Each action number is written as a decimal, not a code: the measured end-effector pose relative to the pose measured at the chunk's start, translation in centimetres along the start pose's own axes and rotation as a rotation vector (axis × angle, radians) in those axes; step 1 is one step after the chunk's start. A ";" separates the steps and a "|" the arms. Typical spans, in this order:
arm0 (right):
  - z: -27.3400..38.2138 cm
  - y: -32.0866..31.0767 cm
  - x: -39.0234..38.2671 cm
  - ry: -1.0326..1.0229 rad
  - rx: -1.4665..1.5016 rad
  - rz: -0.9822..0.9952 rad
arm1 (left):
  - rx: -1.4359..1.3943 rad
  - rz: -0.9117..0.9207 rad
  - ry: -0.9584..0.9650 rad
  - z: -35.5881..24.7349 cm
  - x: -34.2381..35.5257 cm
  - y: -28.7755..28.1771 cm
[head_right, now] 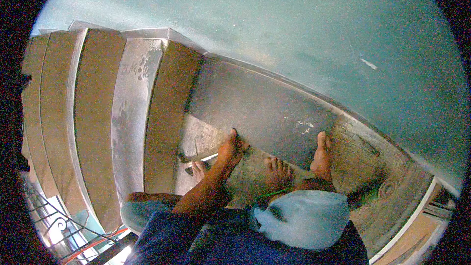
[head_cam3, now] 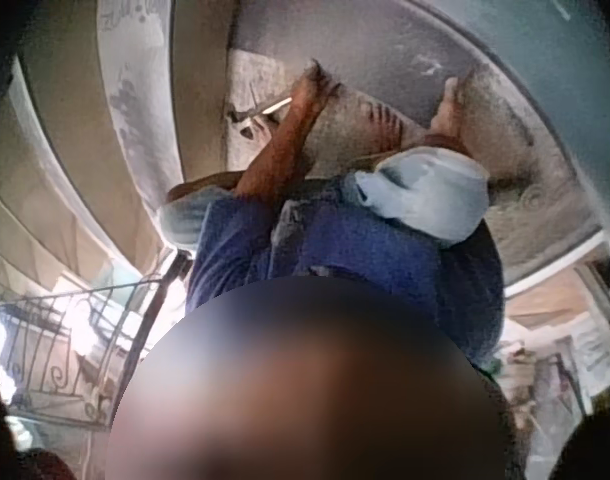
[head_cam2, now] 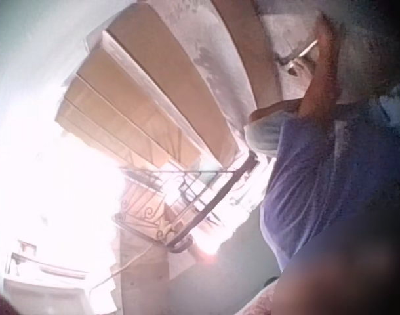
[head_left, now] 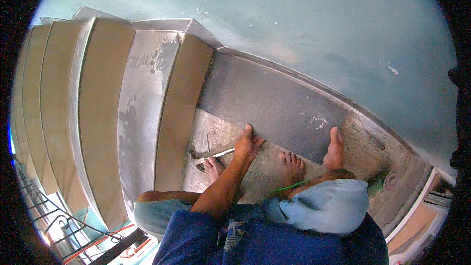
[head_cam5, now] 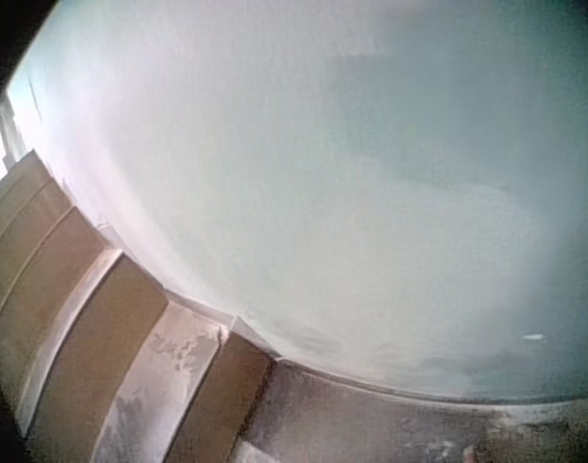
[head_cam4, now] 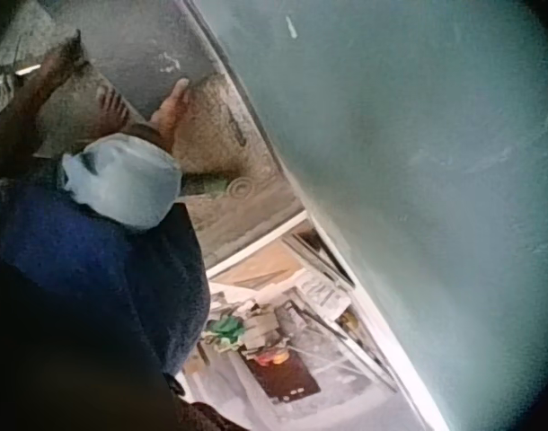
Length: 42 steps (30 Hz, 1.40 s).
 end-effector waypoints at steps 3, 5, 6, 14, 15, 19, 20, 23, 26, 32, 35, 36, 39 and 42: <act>-2.6 -0.6 0.5 0.134 0.145 -0.042 | 0.542 0.033 0.074 -1.7 -0.6 1.4; -2.8 -0.6 0.6 0.117 0.205 -0.003 | 0.299 0.026 0.059 -1.4 -0.5 1.4; -2.8 -0.5 0.6 0.118 0.247 -0.004 | 0.046 0.009 0.031 -0.7 -0.7 1.2; -1.8 0.0 -0.3 0.125 0.199 0.006 | 0.019 0.006 -0.012 0.2 -0.4 0.1; -1.9 0.0 -0.2 0.126 0.224 0.031 | 0.046 -0.028 -0.012 0.4 -0.5 -0.3; -1.0 -1.2 0.5 -0.073 -0.140 -0.017 | 0.117 0.042 0.020 0.2 0.5 -0.1; 0.3 -0.7 0.3 -0.265 -0.332 0.058 | 0.080 -0.004 -0.024 0.6 0.3 -0.6; -3.2 -1.6 0.9 0.018 -0.026 0.007 | 0.055 0.030 -0.012 0.5 0.5 -0.1; -3.8 -1.5 1.0 0.109 0.047 -0.053 | 0.054 -0.024 0.016 0.5 0.0 -0.1; -2.1 -0.4 0.0 0.077 0.212 -0.004 | 0.189 0.028 0.008 0.0 0.4 0.3; -2.0 -1.0 -0.6 0.147 0.014 -0.055 | 0.082 -0.057 -0.016 0.6 0.1 -0.8; -2.1 -1.4 -0.7 0.171 -0.088 -0.080 | 0.052 -0.060 -0.017 0.5 0.4 -0.8; -1.7 -1.8 -0.2 0.164 -0.339 -0.108 | 0.009 0.046 -0.014 0.5 0.8 0.1; -2.3 -0.3 -0.1 0.127 0.151 0.054 | 0.041 -0.027 -0.013 0.3 -0.5 -0.2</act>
Point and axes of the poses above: each hand's wrist, its own x-axis towards the middle knuckle, its own y-axis out of the palm, z = x × y, the point moved 8 cm from there along x, towards the middle knuckle, and after that the axes turned 14 degrees about z, right-handed, at the moved point
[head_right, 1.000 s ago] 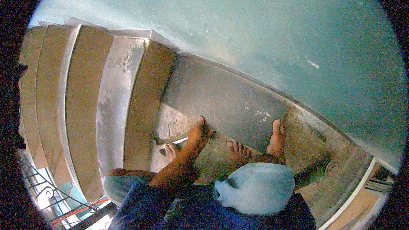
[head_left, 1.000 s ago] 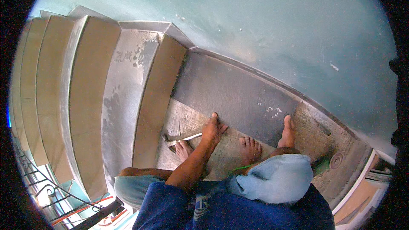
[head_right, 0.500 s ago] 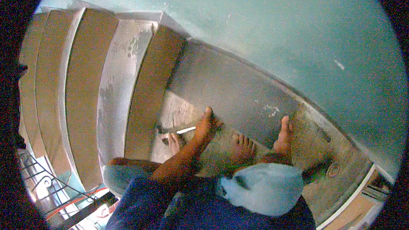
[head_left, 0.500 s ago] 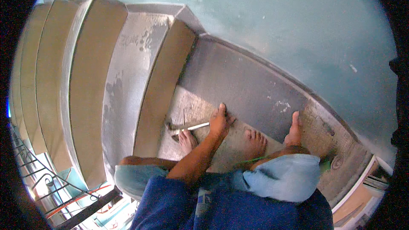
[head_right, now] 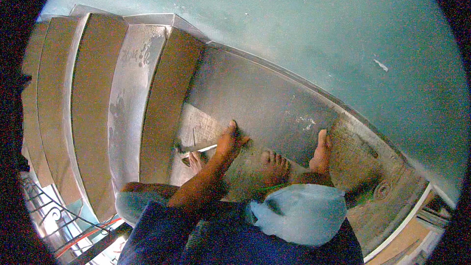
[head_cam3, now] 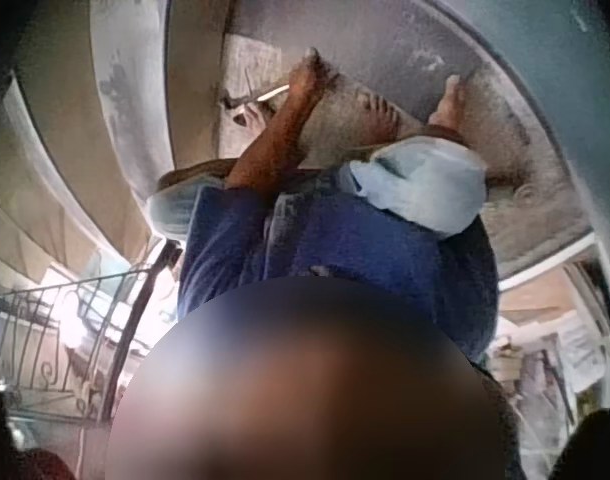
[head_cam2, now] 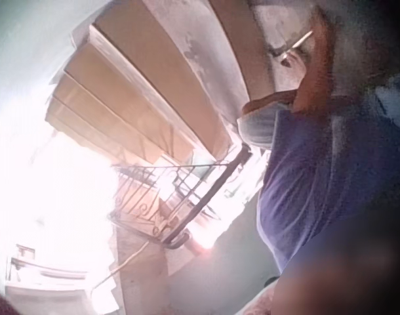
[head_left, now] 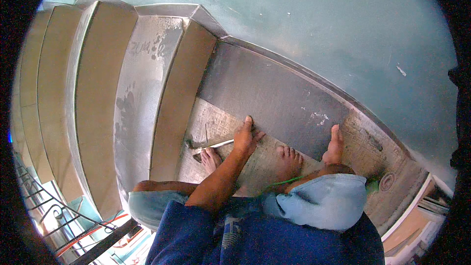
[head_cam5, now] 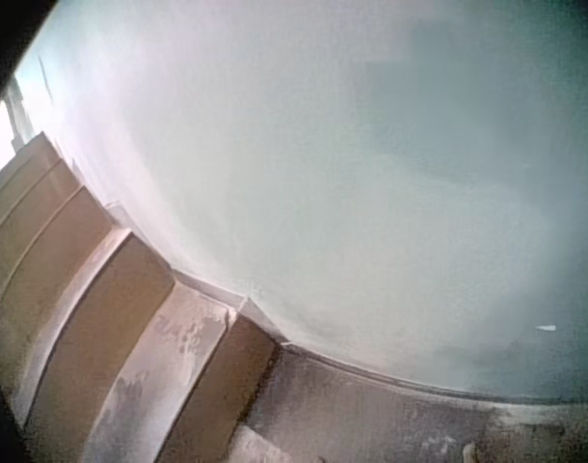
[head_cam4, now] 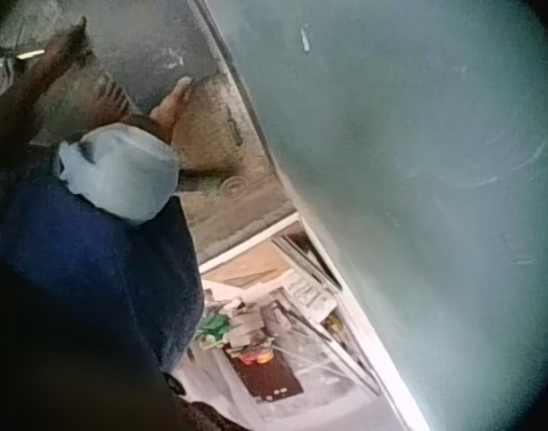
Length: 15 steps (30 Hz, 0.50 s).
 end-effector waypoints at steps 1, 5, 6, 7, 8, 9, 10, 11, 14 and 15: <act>0.2 0.7 0.2 -0.029 0.181 0.073 | 0.017 -0.036 0.017 -0.3 -0.1 0.0; 0.9 -0.2 -0.4 0.040 -0.151 -0.112 | -0.008 0.008 0.043 -0.6 0.0 1.0; 0.5 0.0 -0.3 0.079 -0.066 -0.079 | -0.001 -0.001 0.020 -0.5 0.0 0.8; 0.0 0.2 -0.1 0.109 0.023 -0.052 | 0.008 -0.003 0.002 -0.5 0.1 0.6; 0.0 0.1 0.1 0.070 0.055 -0.051 | 0.026 -0.017 -0.021 -0.4 0.5 0.2; -0.1 -0.2 0.3 0.034 0.085 -0.049 | 0.013 0.002 -0.012 -0.3 0.8 0.1; 0.1 0.1 0.5 -0.027 0.104 0.029 | 0.007 0.002 -0.005 -0.1 0.9 -0.2; 1.1 -0.6 0.4 -0.111 -0.224 -0.018 | -0.001 0.019 0.018 0.0 1.1 -0.2; 2.3 0.1 0.1 -0.247 -0.707 0.050 | -0.085 0.058 -0.023 0.6 1.7 0.0; 1.7 -0.4 0.3 -0.173 -0.511 0.069 | -0.071 0.028 -0.043 0.5 1.6 -0.1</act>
Point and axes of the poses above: each hand's wrist, its own x-axis towards the middle knuckle, its own y-axis out of the palm, z = x × y, the point moved 8 cm from there along x, towards the middle knuckle, and after that the axes turned 14 degrees about z, right-handed, at the moved point
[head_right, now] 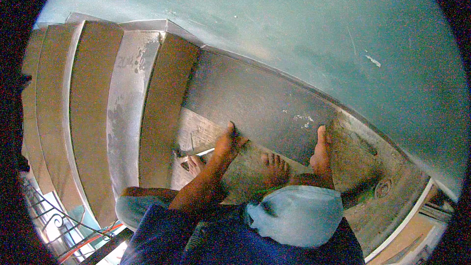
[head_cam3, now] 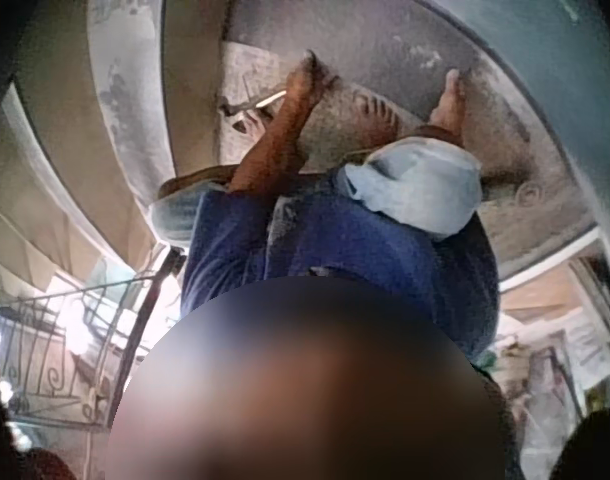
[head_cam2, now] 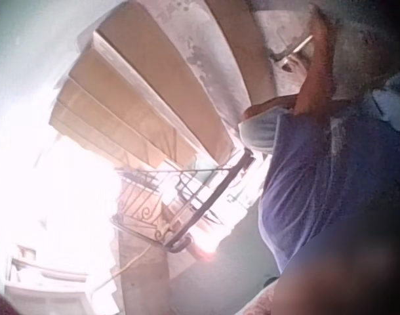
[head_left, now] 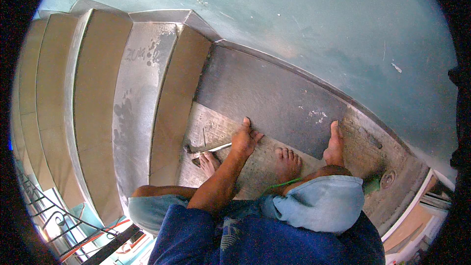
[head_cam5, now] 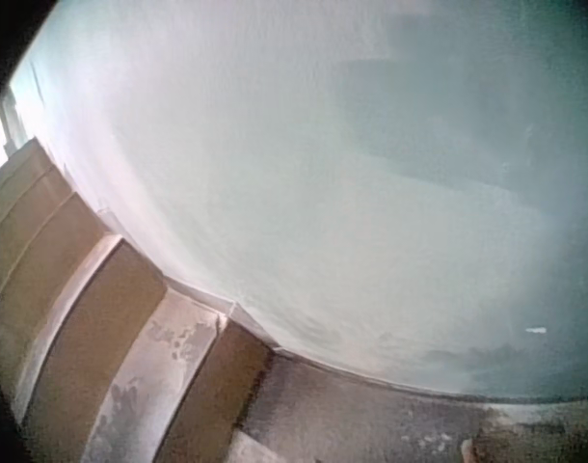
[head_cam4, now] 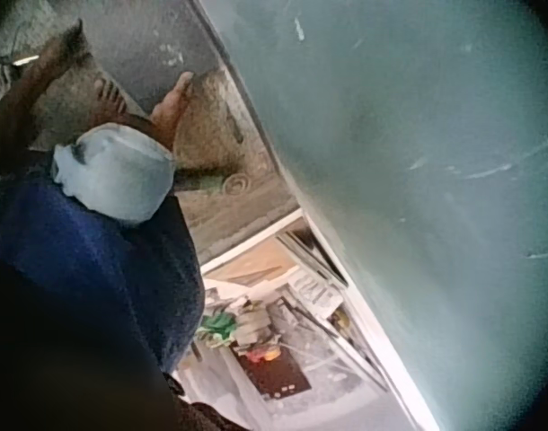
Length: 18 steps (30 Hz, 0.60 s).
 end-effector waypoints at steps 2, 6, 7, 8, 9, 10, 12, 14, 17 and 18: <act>-0.6 0.4 -0.2 0.088 0.346 -0.042 | 0.070 -0.143 -0.048 -0.8 -1.0 -0.7; -0.3 1.8 -0.3 0.185 0.744 -0.098 | 1.939 0.030 -0.042 -10.1 -2.0 4.0; -0.4 2.1 -0.4 0.210 0.802 -0.071 | 2.168 -0.109 0.230 -12.7 -3.4 6.1; -0.7 2.0 -0.6 0.216 0.819 -0.079 | 2.177 -0.279 0.409 -15.3 -3.7 7.6; -1.1 2.0 -0.4 0.217 0.836 -0.084 | 2.309 -0.313 0.531 -17.3 -2.8 9.7; -1.2 2.2 0.0 0.180 0.876 -0.058 | 2.624 -0.316 0.830 -19.0 -2.6 12.8; -1.8 2.0 0.8 0.111 0.818 -0.100 | 2.819 -0.328 0.842 -22.9 -0.4 15.1; -2.7 1.9 1.2 0.083 0.816 -0.102 | 3.088 -0.357 0.563 -25.9 2.7 15.1; -4.3 1.9 1.6 0.139 0.829 -0.099 | 3.260 -0.338 0.374 -27.7 5.7 14.1; -4.6 1.9 1.6 0.147 0.808 -0.116 | 3.274 -0.378 0.399 -27.8 6.4 14.0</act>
Point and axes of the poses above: each hand's wrist, its own x-axis towards the middle knuckle, its own y-axis out of the palm, z = x × y, the point moved 8 cm from there along x, towards the middle knuckle, and after that the axes turned 14 degrees about z, right-handed, at the moved point
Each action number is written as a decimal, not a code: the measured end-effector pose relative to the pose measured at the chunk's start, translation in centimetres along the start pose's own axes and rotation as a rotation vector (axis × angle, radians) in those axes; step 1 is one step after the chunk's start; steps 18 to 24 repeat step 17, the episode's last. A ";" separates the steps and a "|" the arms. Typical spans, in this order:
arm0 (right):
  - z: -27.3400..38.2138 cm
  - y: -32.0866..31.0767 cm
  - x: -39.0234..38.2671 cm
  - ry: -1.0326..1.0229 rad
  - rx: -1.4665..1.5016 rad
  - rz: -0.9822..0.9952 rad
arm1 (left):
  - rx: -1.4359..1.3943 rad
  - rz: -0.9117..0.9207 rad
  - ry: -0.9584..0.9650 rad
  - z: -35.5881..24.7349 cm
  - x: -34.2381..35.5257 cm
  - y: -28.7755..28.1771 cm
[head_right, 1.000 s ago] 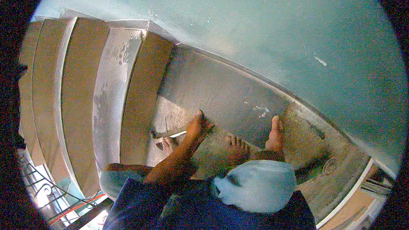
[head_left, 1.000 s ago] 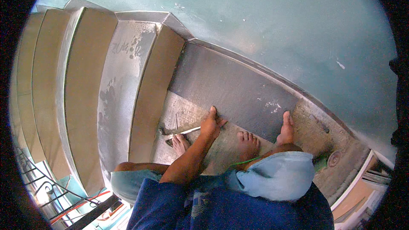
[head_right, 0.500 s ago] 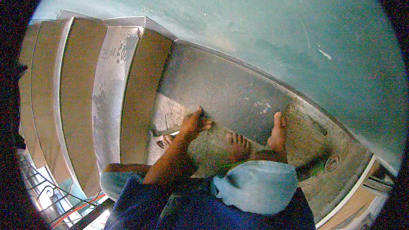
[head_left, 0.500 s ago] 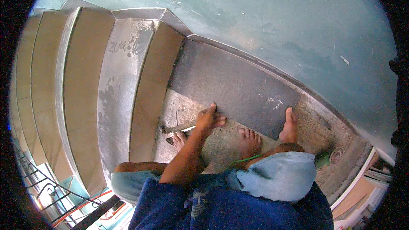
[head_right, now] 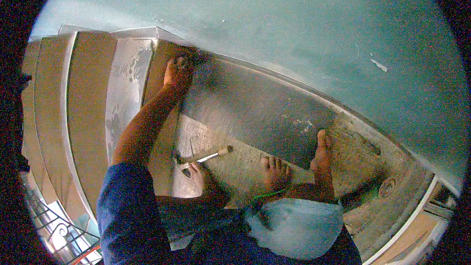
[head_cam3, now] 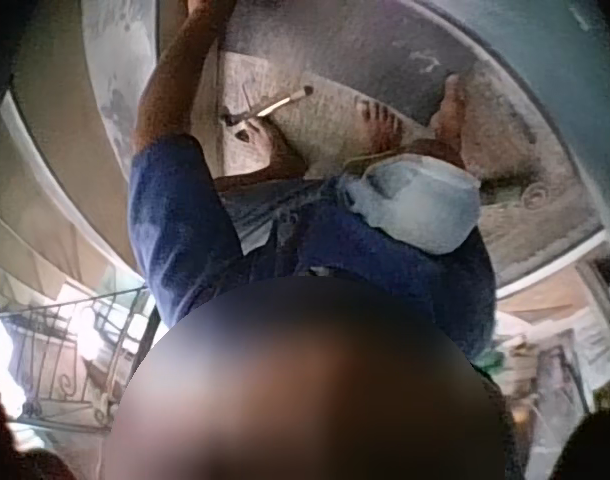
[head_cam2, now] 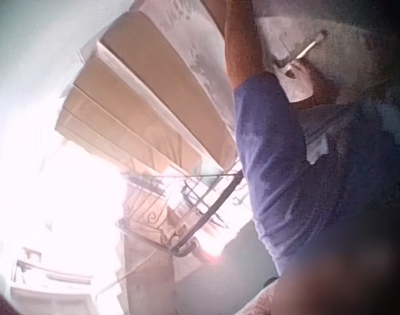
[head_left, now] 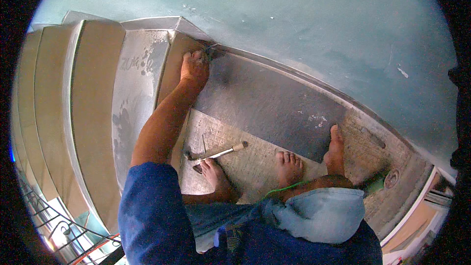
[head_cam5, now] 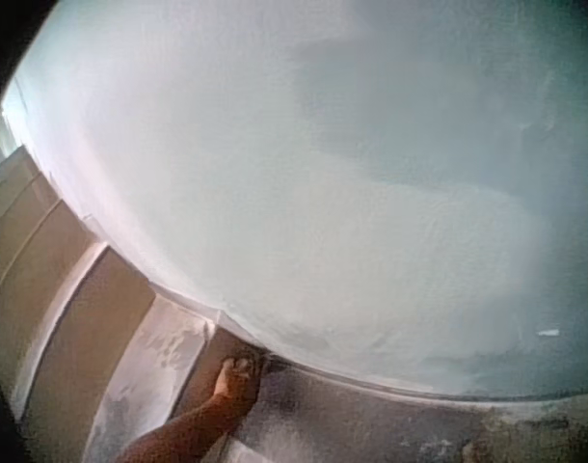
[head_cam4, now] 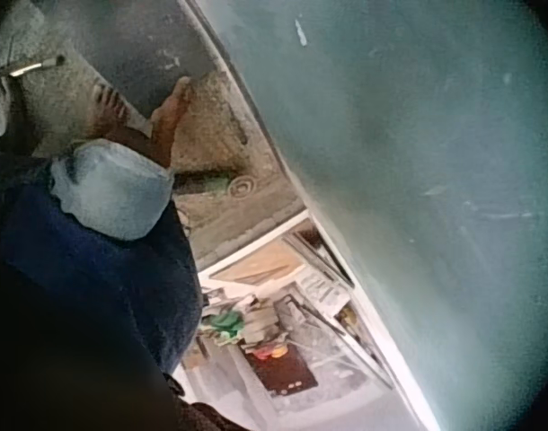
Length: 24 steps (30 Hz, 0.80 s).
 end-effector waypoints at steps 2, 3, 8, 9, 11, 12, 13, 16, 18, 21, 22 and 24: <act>-0.4 -0.4 0.1 0.000 -0.030 -0.028 | 0.040 -0.022 -0.050 0.0 0.7 0.6; -0.6 -0.5 0.2 -0.004 -0.036 -0.039 | 0.035 -0.024 -0.046 0.0 0.9 0.7; -1.0 -0.9 0.3 0.064 -0.031 -0.057 | 0.021 0.096 -0.036 -0.2 2.1 1.5; -0.8 -0.6 0.3 0.042 -0.021 -0.034 | 0.021 0.063 -0.042 -0.1 2.0 1.2; -0.5 -0.5 0.2 0.024 -0.021 -0.023 | 0.042 -0.017 -0.059 0.0 1.6 0.3; -0.5 -0.6 0.1 0.027 -0.030 -0.034 | 0.034 0.068 -0.050 0.0 1.8 0.6; -0.4 -0.6 0.0 0.032 -0.040 -0.046 | 0.025 0.154 -0.040 0.0 1.9 0.8; -0.2 -0.4 0.0 0.037 -0.031 -0.069 | -0.046 0.371 0.079 -1.3 1.0 0.8; 0.2 0.0 -0.2 0.017 -0.043 -0.024 | -0.078 0.436 0.132 -2.1 0.0 0.7; 0.2 0.0 -0.2 0.017 -0.043 -0.024 | -0.078 0.436 0.132 -2.1 0.0 0.7; 0.2 0.0 -0.2 0.017 -0.043 -0.024 | -0.078 0.436 0.132 -2.1 0.0 0.7; 0.2 0.0 -0.2 0.017 -0.043 -0.024 | -0.078 0.436 0.132 -2.1 0.0 0.7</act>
Point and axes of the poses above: each hand's wrist, its own x-axis towards the middle knuckle, its own y-axis out of the palm, z = x × y, the point moved 8 cm from there along x, towards the middle knuckle, and after that the axes turned 14 degrees about z, right-handed, at the moved point
